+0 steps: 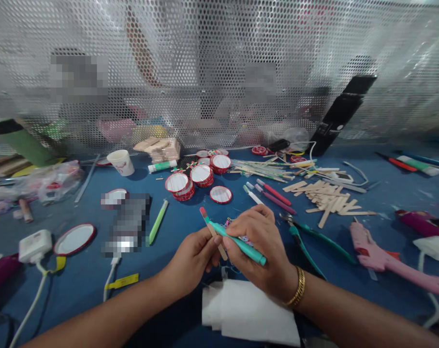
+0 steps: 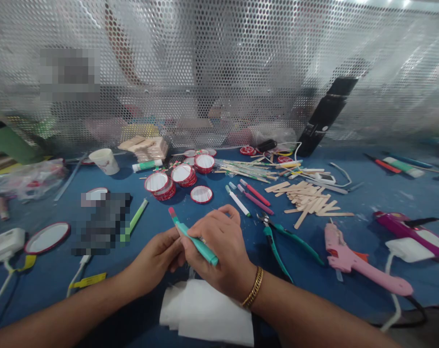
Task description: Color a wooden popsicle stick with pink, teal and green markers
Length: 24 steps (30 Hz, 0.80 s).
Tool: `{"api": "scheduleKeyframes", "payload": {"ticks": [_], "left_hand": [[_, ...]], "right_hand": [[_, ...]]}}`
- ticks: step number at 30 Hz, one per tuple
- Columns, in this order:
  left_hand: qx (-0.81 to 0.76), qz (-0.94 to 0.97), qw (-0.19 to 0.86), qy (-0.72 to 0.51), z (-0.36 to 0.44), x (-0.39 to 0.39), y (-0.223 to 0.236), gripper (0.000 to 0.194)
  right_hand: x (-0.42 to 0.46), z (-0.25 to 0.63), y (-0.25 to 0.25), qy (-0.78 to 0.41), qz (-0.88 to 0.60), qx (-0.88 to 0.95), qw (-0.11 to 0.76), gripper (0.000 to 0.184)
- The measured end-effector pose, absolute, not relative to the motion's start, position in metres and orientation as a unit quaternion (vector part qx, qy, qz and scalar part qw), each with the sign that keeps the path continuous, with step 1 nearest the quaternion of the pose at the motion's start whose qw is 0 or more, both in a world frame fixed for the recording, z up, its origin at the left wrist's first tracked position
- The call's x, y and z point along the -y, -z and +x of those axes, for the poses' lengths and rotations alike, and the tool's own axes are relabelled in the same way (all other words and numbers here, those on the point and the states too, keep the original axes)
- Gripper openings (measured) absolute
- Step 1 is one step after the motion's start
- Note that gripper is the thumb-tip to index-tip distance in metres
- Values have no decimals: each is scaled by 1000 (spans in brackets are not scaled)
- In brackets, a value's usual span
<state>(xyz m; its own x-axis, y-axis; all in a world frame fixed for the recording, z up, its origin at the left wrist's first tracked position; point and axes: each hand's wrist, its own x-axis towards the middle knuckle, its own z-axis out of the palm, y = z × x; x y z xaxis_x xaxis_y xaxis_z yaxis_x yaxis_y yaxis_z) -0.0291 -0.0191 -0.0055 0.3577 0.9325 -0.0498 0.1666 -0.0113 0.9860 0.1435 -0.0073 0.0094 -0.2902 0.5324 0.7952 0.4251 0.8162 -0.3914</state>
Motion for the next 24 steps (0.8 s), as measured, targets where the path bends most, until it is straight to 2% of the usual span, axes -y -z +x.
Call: {"api": "scheduleKeyframes", "payload": {"ticks": [24], "left_hand": [[-449,613,546,-353,-28,20,5,43]], "right_hand": [[7,143,-10,-48,-299,808,506,11]]}}
